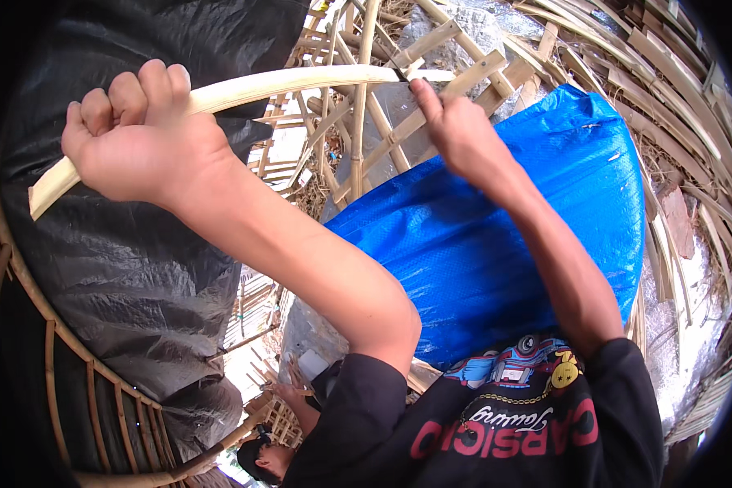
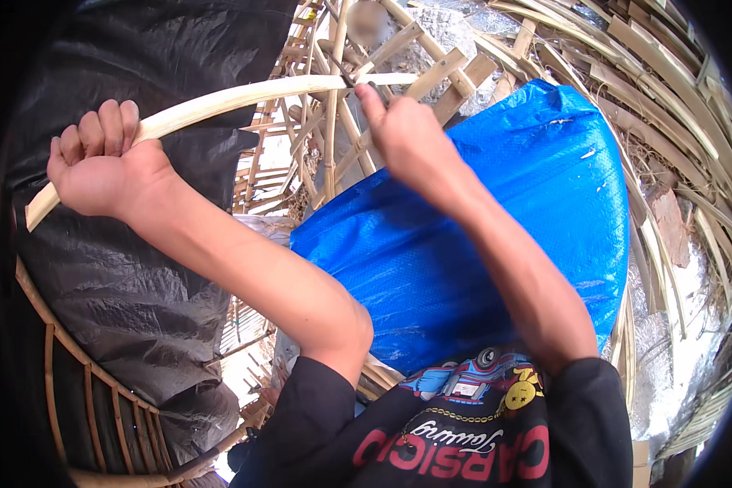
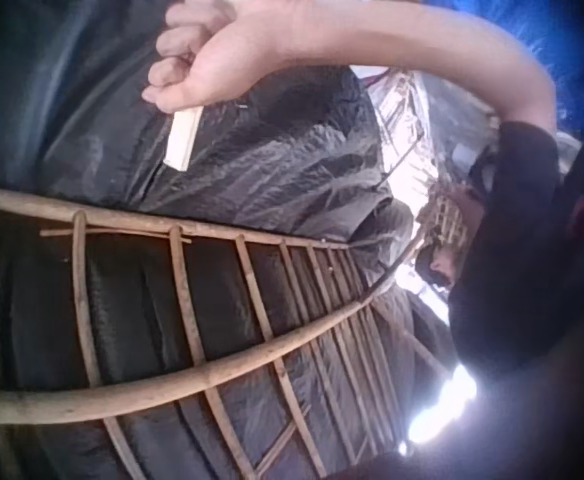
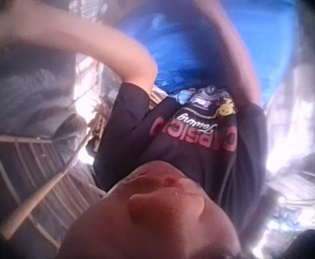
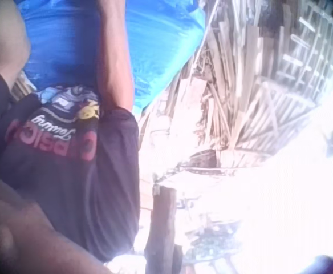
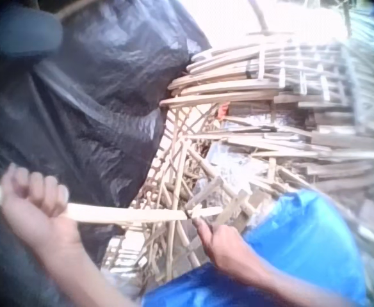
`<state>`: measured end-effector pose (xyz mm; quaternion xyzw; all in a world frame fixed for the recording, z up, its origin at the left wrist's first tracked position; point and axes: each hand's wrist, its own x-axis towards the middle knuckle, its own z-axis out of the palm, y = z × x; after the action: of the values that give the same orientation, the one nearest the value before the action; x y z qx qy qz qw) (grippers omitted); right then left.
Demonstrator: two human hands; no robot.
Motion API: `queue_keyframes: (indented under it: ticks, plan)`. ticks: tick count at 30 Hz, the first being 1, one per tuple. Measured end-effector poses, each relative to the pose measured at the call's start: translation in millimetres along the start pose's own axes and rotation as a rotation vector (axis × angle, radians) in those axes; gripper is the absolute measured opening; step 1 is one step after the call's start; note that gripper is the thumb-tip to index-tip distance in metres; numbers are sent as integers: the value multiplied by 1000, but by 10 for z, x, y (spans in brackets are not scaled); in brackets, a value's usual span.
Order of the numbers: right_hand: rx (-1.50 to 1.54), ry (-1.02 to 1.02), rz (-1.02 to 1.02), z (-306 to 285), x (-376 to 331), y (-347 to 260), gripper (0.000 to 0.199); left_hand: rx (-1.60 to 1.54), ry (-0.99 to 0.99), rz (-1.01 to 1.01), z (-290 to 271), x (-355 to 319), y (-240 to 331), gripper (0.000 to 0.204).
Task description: The person scrapes a bamboo strip with a knife and places it onto a partially completed bamboo lattice structure.
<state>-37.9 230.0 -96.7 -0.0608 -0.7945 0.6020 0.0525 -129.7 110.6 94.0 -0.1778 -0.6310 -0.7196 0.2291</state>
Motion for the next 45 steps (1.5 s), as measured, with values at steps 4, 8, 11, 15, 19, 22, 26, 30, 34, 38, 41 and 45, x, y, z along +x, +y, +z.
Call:
queue_keyframes:
  ticks: [4,8,11,15,19,22,26,30,34,38,41,45]
  plan:
    - [127,-29,79,-40,-40,-169,42,9,39,29,-85,-49,33,38]
    - [129,26,96,96,-46,-79,45,20,8,60,1,-65,42,39]
    - [11,16,-38,122,-55,-10,34,13,15,56,-67,-50,50,40]
    - [-122,97,-340,206,-132,21,37,-24,-41,30,-127,-65,65,39]
    - [-2,-32,2,81,-22,68,41,21,103,46,-99,-84,35,39]
    - [83,-7,-36,101,-121,-256,44,-10,123,33,-269,-28,1,39]
    - [-125,-21,-79,136,-73,107,38,-17,42,1,-272,-71,38,39]
    - [-90,-43,-124,156,-6,-6,45,16,131,15,-328,-20,1,40]
    - [-464,12,-329,168,-56,377,42,-55,-16,-30,-301,-54,11,40]
    - [-146,-90,-33,153,-92,15,42,6,146,9,-344,-50,-43,41]
    - [-46,-32,-67,139,-77,-144,49,-42,-11,-14,-401,-25,22,40]
    - [-55,25,132,221,-62,158,61,5,59,-16,-351,-39,-12,40]
